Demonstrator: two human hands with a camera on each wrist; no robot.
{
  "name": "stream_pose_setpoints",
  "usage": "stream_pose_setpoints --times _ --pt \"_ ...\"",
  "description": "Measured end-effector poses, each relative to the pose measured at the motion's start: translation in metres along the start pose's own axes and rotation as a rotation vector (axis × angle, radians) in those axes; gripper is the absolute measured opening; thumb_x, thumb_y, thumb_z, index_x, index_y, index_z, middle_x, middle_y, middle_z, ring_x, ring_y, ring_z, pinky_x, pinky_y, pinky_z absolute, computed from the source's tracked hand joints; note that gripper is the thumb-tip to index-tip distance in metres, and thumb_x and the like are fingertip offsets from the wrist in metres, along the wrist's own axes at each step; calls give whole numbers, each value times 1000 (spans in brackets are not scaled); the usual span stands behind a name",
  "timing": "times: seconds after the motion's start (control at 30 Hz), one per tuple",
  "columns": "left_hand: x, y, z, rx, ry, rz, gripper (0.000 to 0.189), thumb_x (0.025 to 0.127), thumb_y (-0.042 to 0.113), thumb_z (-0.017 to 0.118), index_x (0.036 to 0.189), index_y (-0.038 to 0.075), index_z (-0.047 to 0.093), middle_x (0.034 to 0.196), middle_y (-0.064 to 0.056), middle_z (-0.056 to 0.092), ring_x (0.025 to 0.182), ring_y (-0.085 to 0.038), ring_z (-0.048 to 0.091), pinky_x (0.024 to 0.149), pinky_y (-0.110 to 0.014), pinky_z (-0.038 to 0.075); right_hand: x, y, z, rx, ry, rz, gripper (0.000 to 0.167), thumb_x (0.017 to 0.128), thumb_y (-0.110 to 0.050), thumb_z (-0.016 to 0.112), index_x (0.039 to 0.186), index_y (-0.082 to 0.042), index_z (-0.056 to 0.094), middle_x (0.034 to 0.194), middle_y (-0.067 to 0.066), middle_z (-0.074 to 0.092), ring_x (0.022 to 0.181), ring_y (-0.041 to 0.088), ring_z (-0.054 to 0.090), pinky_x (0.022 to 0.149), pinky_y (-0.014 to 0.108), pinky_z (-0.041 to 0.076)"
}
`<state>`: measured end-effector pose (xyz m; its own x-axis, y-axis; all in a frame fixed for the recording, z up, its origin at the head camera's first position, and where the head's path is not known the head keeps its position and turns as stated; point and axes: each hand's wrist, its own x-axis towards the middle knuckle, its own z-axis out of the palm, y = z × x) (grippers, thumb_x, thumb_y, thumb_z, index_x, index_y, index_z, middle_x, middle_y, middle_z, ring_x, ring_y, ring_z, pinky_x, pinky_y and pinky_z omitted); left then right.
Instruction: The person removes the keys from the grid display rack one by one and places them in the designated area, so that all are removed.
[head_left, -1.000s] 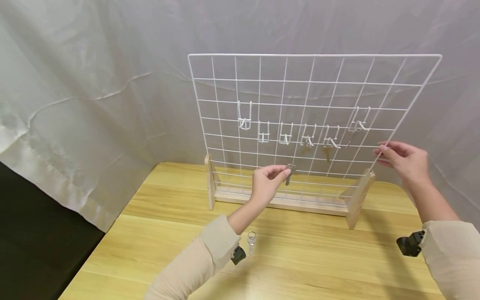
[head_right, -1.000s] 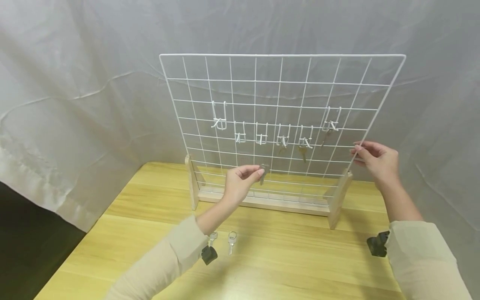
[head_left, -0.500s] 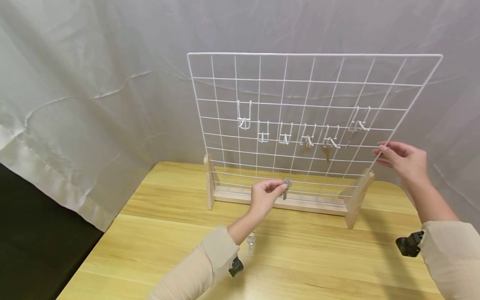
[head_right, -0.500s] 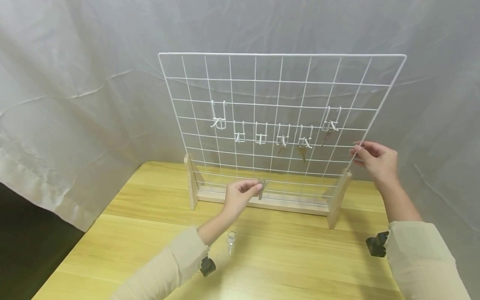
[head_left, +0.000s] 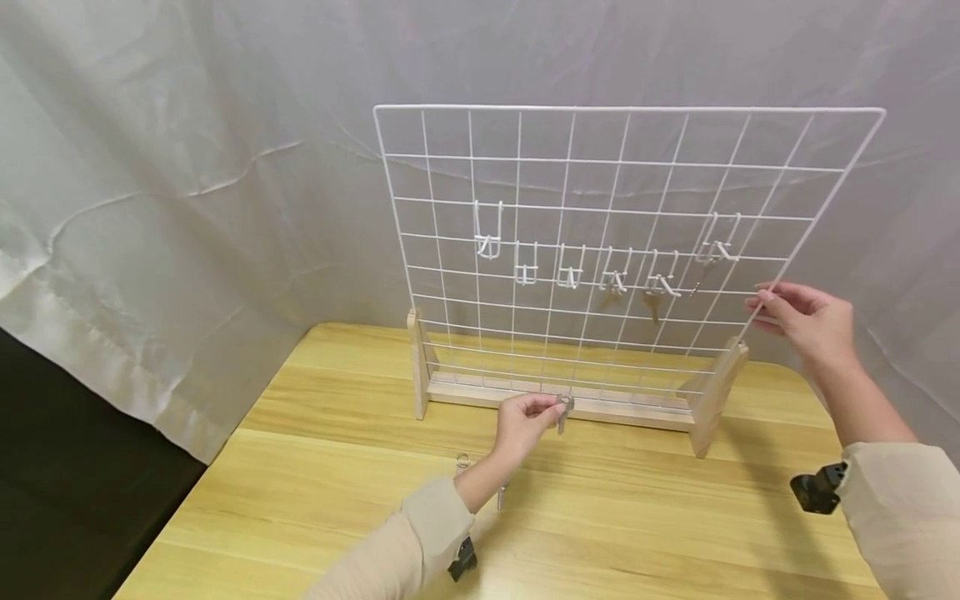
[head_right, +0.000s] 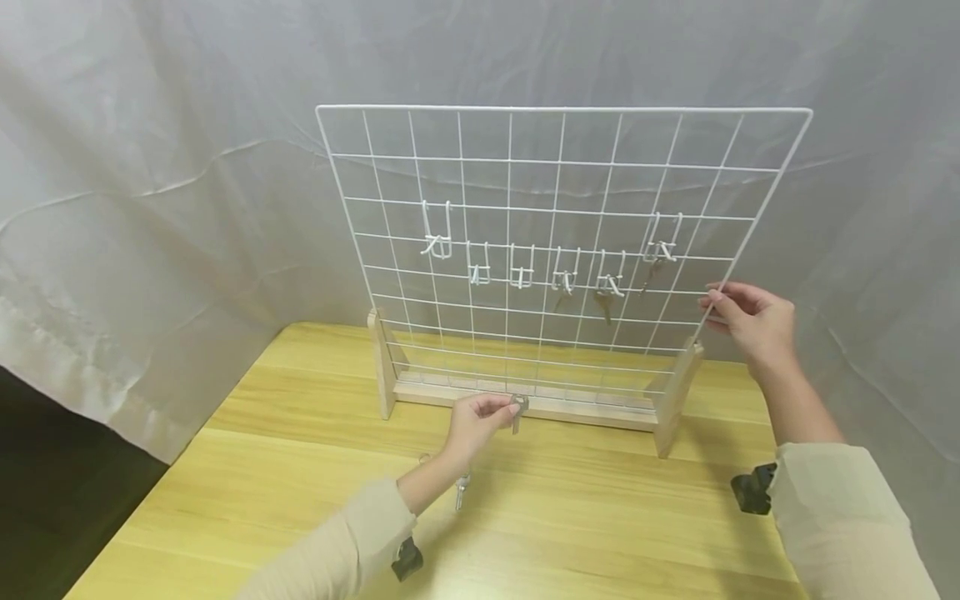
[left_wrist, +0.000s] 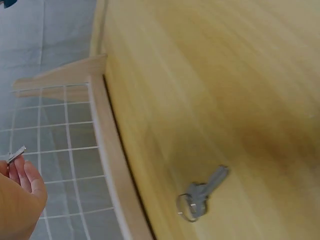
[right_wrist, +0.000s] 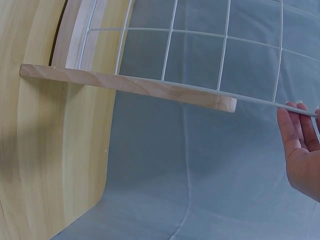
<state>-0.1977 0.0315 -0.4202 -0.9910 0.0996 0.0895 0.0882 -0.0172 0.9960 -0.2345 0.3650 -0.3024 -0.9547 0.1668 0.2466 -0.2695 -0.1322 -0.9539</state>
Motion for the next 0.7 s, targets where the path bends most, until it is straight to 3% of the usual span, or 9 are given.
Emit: stream_pose_setpoints --times 0.27,0.4,0.5,0.7 --pt "-14 -4 -5 39 -10 -5 14 82 -2 64 90 -14 64 91 -28 67 77 -29 68 67 -21 59 0 0 -1 4 -2 13 14 85 -1 62 85 -12 71 74 -3 73 69 6 69 60 18 58" --pt "-23 -8 -7 43 -24 -4 14 81 -3 64 90 -15 63 89 -28 67 76 -28 69 69 -26 59 1 0 -1 -14 2 13 11 85 -4 64 86 -12 71 74 -4 73 70 6 69 60 18 57" --pt "-26 -19 -7 32 -28 -22 14 81 -4 65 89 -15 63 88 -28 67 73 -24 68 68 -27 60 0 0 0 -32 7 11 10 85 -5 64 86 -13 71 73 -5 73 70 5 69 60 17 57" --pt "-22 -58 -3 11 -11 -102 12 79 -7 65 88 -14 64 87 -27 68 70 -20 68 66 -29 60 -1 -1 -2 -23 -11 9 12 85 -3 62 86 -12 71 74 -4 73 70 6 69 61 17 57"
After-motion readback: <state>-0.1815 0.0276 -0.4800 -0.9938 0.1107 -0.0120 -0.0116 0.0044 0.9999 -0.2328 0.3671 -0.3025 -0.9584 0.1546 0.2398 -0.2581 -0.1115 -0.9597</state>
